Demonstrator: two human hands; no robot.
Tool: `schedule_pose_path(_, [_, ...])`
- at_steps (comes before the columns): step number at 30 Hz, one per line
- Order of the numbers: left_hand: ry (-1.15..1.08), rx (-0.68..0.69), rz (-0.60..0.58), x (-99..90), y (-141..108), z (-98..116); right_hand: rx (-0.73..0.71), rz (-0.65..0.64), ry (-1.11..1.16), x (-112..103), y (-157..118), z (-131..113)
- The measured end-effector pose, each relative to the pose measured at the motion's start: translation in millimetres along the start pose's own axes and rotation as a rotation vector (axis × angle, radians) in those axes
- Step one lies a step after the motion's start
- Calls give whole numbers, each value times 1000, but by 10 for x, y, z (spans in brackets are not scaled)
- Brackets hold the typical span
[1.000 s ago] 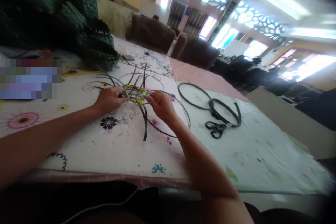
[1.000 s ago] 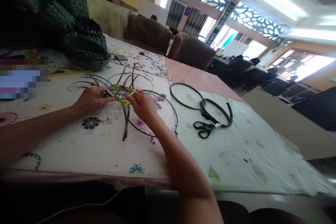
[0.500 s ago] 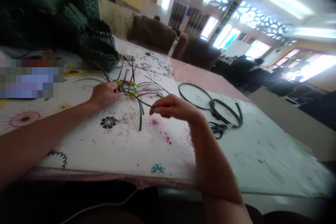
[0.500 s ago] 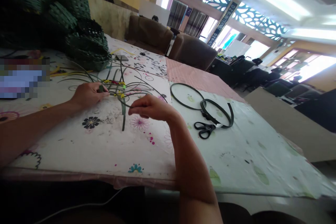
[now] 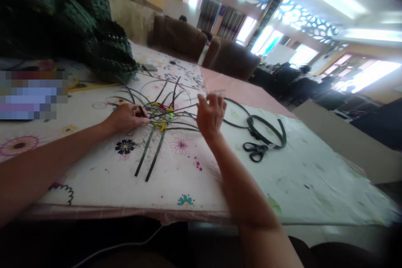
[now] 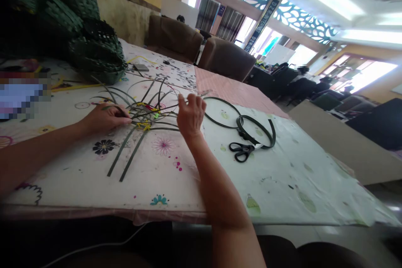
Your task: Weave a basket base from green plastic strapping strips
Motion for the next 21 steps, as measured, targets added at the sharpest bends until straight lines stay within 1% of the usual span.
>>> schedule_pose_path(1, [10, -52, 0, 11, -9, 3, -79, -27, 39, -7, -38, -129])
schedule_pose_path(2, [29, -106, -2, 18, -19, 4, -181, -88, 88, -2, -81, -274])
schedule_pose_path(4, [72, -176, -1, 21, -31, 5, -393, -283, 178, 49, -187, -557])
schedule_pose_path(5, [85, -186, -6, 22, -32, 5, -462, -370, 201, 89, -239, -662])
schedule_pose_path(6, [86, -178, -13, 24, -30, 6, -495, -431, 209, 136, -280, -735])
schedule_pose_path(7, [75, -156, -18, 26, -27, 8, -502, -466, 208, 188, -308, -775])
schedule_pose_path(10, [20, -93, -17, 36, -21, 13, -473, -521, 184, 356, -347, -770])
schedule_pose_path(13, [-11, -96, -13, 57, -28, 11, -466, -570, 158, 447, -358, -727])
schedule_pose_path(15, [-7, -92, -8, 71, -34, 17, -451, -579, 153, 428, -356, -741])
schedule_pose_path(17, [9, -76, 4, 76, -38, 28, -399, -610, 161, 376, -356, -785])
schedule_pose_path(19, [21, -64, 10, 78, -44, 40, -294, -650, 209, 309, -356, -834])
schedule_pose_path(21, [31, -61, 6, 79, -52, 50, -155, -658, 332, 235, -349, -870])
Point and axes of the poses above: each hand's wrist, its own y-axis towards the middle knuckle, its own x-axis out of the palm, z = x × y, the point moved 4 cm from there along y, towards the middle knuckle, and after that the axes turned 2 degrees about -y, right-handed, at the moved point
